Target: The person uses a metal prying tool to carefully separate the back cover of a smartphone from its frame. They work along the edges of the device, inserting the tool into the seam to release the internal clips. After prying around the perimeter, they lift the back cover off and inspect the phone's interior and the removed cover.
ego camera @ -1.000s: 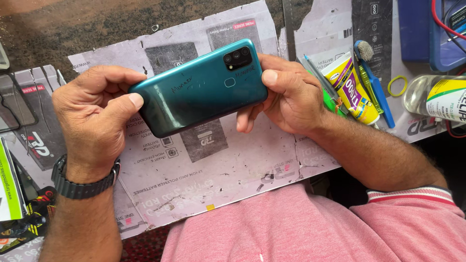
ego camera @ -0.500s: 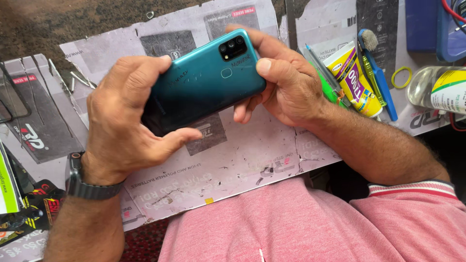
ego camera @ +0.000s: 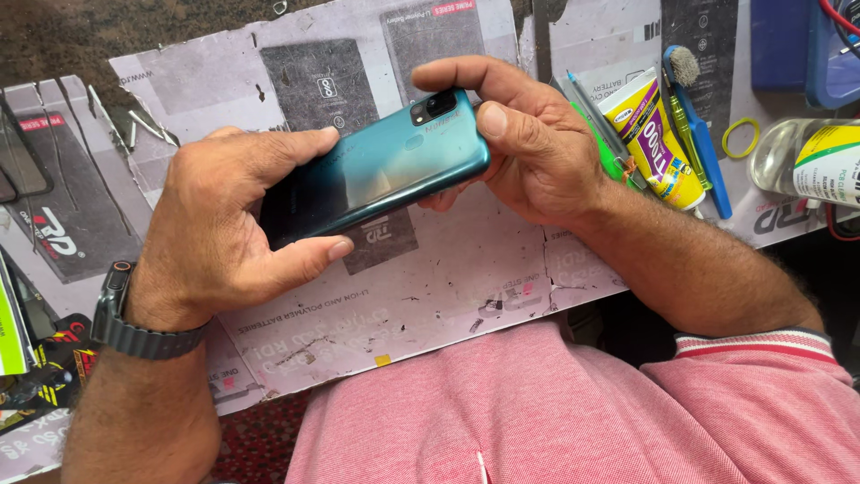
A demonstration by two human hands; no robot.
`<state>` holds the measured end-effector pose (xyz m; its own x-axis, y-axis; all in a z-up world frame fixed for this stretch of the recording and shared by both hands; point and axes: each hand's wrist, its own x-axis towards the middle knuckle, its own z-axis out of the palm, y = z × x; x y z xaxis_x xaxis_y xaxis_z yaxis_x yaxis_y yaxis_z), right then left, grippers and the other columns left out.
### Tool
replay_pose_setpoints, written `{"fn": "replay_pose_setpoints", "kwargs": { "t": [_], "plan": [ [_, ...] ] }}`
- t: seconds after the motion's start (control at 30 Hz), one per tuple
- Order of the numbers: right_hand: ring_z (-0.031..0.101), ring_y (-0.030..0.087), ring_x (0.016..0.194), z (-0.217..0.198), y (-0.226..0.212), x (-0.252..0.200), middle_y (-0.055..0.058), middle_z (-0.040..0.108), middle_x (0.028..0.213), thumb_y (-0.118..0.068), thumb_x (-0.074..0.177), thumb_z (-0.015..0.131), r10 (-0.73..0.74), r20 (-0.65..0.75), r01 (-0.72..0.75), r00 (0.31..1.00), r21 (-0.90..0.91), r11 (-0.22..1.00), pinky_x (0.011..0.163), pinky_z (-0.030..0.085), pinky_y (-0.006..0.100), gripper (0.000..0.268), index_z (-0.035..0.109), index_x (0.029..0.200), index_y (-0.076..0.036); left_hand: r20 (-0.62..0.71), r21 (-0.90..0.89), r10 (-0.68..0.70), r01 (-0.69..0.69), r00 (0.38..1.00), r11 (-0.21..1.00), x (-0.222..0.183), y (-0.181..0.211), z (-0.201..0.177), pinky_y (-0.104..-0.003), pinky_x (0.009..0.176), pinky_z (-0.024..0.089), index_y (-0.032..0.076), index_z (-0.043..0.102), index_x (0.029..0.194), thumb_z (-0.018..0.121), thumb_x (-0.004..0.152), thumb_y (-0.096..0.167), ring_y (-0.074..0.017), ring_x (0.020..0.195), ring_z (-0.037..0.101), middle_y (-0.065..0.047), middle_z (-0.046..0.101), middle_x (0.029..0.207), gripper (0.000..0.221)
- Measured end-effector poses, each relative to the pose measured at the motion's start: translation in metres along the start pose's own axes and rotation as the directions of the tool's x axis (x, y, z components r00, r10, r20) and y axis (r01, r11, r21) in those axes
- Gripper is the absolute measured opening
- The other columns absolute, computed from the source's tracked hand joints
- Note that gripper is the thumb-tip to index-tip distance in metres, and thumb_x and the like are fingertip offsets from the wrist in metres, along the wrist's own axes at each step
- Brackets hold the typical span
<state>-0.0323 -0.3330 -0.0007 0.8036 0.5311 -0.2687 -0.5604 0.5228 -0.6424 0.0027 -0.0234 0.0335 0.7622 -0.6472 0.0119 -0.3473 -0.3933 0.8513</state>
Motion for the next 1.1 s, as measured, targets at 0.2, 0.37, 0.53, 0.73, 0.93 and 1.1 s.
{"fn": "replay_pose_setpoints", "kwargs": {
  "t": [0.2, 0.37, 0.53, 0.73, 0.93, 1.1],
  "plan": [
    [0.075, 0.034, 0.1, -0.0033, 0.0026, 0.0015, 0.021, 0.065, 0.124, -0.036, 0.115, 0.057, -0.024, 0.039, 0.026, 0.999, -0.046, 0.999, 0.087, 0.065, 0.043, 0.054, 0.042, 0.147, 0.005, 0.067, -0.138, -0.104, 0.113, 0.992, 0.984, -0.002, 0.0044, -0.0035, -0.031, 0.074, 0.057, -0.006, 0.068, 0.126, 0.081, 0.072, 0.033, -0.023, 0.084, 0.075, -0.02, 0.075, 0.101, 0.067],
    [0.075, 0.033, 0.097, -0.0043, 0.0046, 0.0014, 0.023, 0.067, 0.12, -0.034, 0.116, 0.056, -0.032, 0.034, 0.034, 0.999, -0.047, 0.998, 0.085, 0.065, 0.042, 0.05, 0.044, 0.144, 0.005, 0.085, -0.158, -0.13, 0.143, 0.988, 0.977, -0.0021, 0.0059, -0.0038, -0.031, 0.073, 0.057, -0.006, 0.068, 0.126, 0.08, 0.073, 0.033, -0.0213, 0.083, 0.075, -0.019, 0.076, 0.101, 0.066],
    [0.075, 0.033, 0.094, -0.0028, 0.0047, 0.0023, 0.023, 0.069, 0.113, -0.034, 0.115, 0.057, -0.035, 0.013, 0.035, 0.999, -0.049, 0.998, 0.082, 0.065, 0.04, 0.047, 0.047, 0.14, 0.005, 0.101, -0.227, -0.11, 0.131, 0.989, 0.965, -0.0028, 0.0056, -0.0043, -0.03, 0.077, 0.058, -0.005, 0.069, 0.125, 0.079, 0.08, 0.037, -0.0204, 0.087, 0.075, -0.017, 0.077, 0.101, 0.062],
    [0.076, 0.031, 0.092, -0.0043, 0.006, 0.004, 0.023, 0.07, 0.106, -0.036, 0.113, 0.058, -0.042, 0.003, 0.042, 0.999, -0.089, 0.995, 0.078, 0.065, 0.039, 0.048, 0.051, 0.138, 0.004, 0.12, -0.251, -0.139, 0.166, 0.983, 0.954, -0.0044, 0.0052, -0.0026, -0.028, 0.07, 0.057, -0.002, 0.071, 0.123, 0.075, 0.083, 0.044, -0.0173, 0.081, 0.074, -0.013, 0.077, 0.094, 0.061],
    [0.075, 0.031, 0.091, -0.0026, 0.006, 0.0046, 0.022, 0.07, 0.104, -0.037, 0.112, 0.058, -0.036, -0.017, 0.034, 0.999, -0.082, 0.996, 0.078, 0.065, 0.04, 0.049, 0.052, 0.14, 0.004, 0.128, -0.256, -0.143, 0.172, 0.981, 0.951, -0.0035, 0.0043, -0.0029, -0.028, 0.065, 0.056, -0.001, 0.073, 0.121, 0.074, 0.085, 0.046, -0.0155, 0.074, 0.072, -0.01, 0.077, 0.088, 0.059],
    [0.075, 0.033, 0.091, -0.0023, 0.0058, 0.005, 0.022, 0.07, 0.103, -0.036, 0.113, 0.058, -0.037, -0.017, 0.036, 0.999, -0.09, 0.995, 0.077, 0.065, 0.041, 0.049, 0.053, 0.139, 0.004, 0.13, -0.23, -0.14, 0.167, 0.982, 0.959, -0.0038, 0.002, -0.0037, -0.028, 0.061, 0.055, 0.0, 0.074, 0.119, 0.072, 0.085, 0.047, -0.015, 0.07, 0.071, -0.009, 0.076, 0.084, 0.058]
  ]
}}
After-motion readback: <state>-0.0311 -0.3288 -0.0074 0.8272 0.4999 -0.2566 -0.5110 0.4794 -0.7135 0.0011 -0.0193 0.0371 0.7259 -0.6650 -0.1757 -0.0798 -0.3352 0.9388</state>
